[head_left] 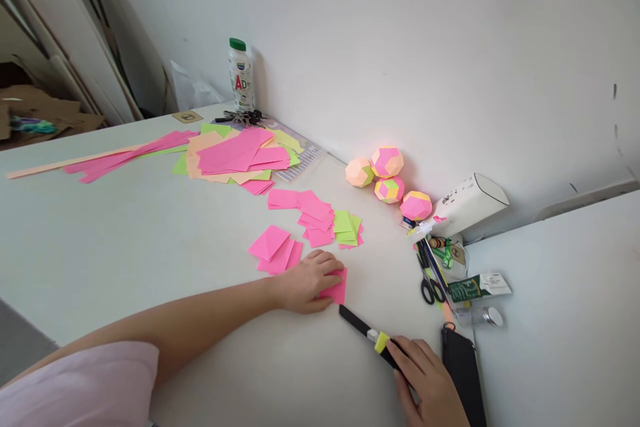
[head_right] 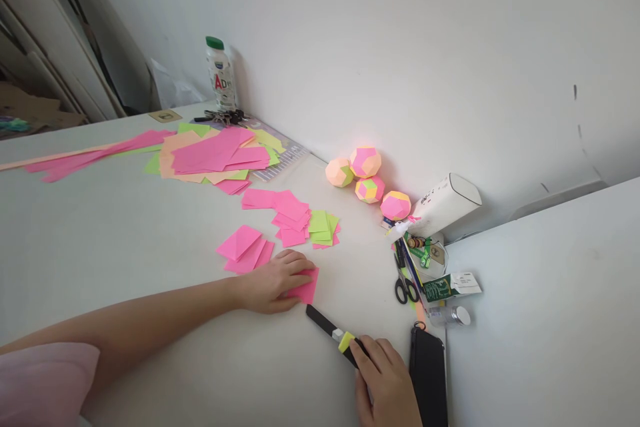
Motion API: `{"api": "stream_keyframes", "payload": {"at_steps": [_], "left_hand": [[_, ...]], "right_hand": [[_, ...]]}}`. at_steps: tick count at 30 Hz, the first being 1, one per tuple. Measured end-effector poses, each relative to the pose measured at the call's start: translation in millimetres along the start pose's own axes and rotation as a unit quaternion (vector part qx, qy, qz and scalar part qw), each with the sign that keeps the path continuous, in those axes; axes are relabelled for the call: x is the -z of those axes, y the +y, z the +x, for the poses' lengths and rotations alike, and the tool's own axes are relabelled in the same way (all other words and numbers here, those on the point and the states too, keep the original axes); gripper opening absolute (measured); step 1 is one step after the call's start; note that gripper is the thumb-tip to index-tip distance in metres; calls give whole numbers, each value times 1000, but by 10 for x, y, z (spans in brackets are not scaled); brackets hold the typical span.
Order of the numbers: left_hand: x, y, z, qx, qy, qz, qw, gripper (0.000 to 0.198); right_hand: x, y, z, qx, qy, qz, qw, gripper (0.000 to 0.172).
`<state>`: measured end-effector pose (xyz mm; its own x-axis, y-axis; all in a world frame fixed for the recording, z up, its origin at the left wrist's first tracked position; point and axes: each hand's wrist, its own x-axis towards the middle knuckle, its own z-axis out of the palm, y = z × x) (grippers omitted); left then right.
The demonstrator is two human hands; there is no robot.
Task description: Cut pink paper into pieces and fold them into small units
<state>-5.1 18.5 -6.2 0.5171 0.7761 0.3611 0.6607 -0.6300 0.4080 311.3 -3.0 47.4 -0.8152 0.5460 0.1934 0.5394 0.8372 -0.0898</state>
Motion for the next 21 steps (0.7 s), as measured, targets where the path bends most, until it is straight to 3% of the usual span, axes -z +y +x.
{"api": "stream_keyframes", "payload": {"at_steps": [21], "left_hand": [[-15,27,15,-56,26,17,998,13]], "right_hand": [[-19,-88,12,-15,-45,61,997,44]]}}
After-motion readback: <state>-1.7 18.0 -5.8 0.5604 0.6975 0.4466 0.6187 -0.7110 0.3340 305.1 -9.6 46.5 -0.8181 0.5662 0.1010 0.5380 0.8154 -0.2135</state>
